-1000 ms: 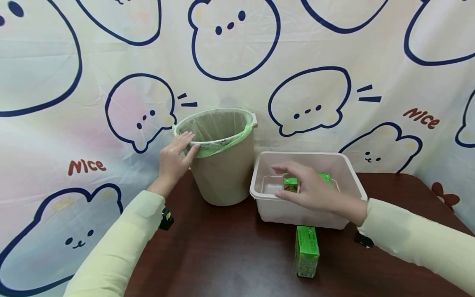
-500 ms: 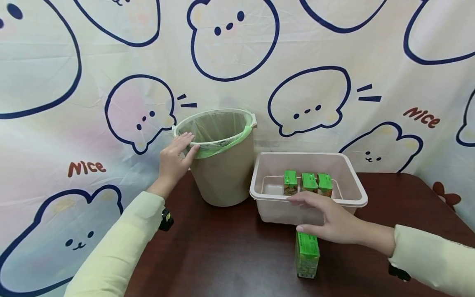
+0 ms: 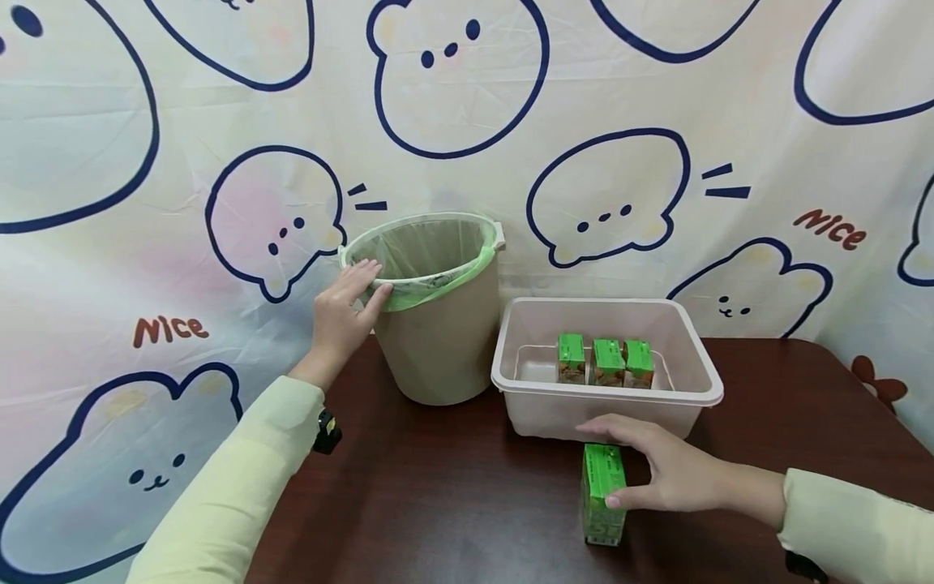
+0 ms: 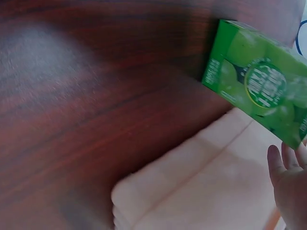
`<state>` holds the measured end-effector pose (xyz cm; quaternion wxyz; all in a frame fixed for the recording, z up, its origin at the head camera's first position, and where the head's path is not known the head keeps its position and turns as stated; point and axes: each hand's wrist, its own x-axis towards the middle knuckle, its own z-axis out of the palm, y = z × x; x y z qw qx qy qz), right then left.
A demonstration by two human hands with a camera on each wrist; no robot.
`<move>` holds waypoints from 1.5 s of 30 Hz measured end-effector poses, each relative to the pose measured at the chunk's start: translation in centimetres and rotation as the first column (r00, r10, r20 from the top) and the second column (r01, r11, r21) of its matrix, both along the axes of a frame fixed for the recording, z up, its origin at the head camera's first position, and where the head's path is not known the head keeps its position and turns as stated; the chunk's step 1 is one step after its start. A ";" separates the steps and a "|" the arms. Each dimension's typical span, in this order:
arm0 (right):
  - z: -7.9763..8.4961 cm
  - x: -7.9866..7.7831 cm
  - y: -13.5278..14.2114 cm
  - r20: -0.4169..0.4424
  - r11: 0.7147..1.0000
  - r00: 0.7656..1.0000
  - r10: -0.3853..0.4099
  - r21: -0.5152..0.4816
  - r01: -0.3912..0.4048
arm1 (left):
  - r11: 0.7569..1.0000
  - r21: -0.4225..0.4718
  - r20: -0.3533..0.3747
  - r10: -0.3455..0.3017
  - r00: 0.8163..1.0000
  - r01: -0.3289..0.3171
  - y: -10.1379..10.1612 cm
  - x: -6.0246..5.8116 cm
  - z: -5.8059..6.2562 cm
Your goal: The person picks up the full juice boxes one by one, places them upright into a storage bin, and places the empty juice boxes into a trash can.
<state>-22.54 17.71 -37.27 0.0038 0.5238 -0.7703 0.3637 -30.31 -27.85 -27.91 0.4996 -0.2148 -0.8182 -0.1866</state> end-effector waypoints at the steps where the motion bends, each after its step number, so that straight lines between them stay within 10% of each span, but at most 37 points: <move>1: -0.2 0.0 0.0 -0.005 1.000 1.000 -0.001 0.002 0.001 | 1.000 -0.001 -0.001 -0.001 1.000 0.001 0.0 0.0 0.0; 26: -2.6 0.5 0.2 0.033 0.997 0.997 -0.070 0.034 0.069 | 1.000 -0.003 -0.007 -0.001 1.000 0.001 0.2 -0.1 0.2; 45: -0.6 0.2 -1.1 0.059 1.000 0.998 -0.010 -0.004 0.011 | 1.000 0.005 0.014 -0.005 1.000 0.005 0.1 0.1 0.1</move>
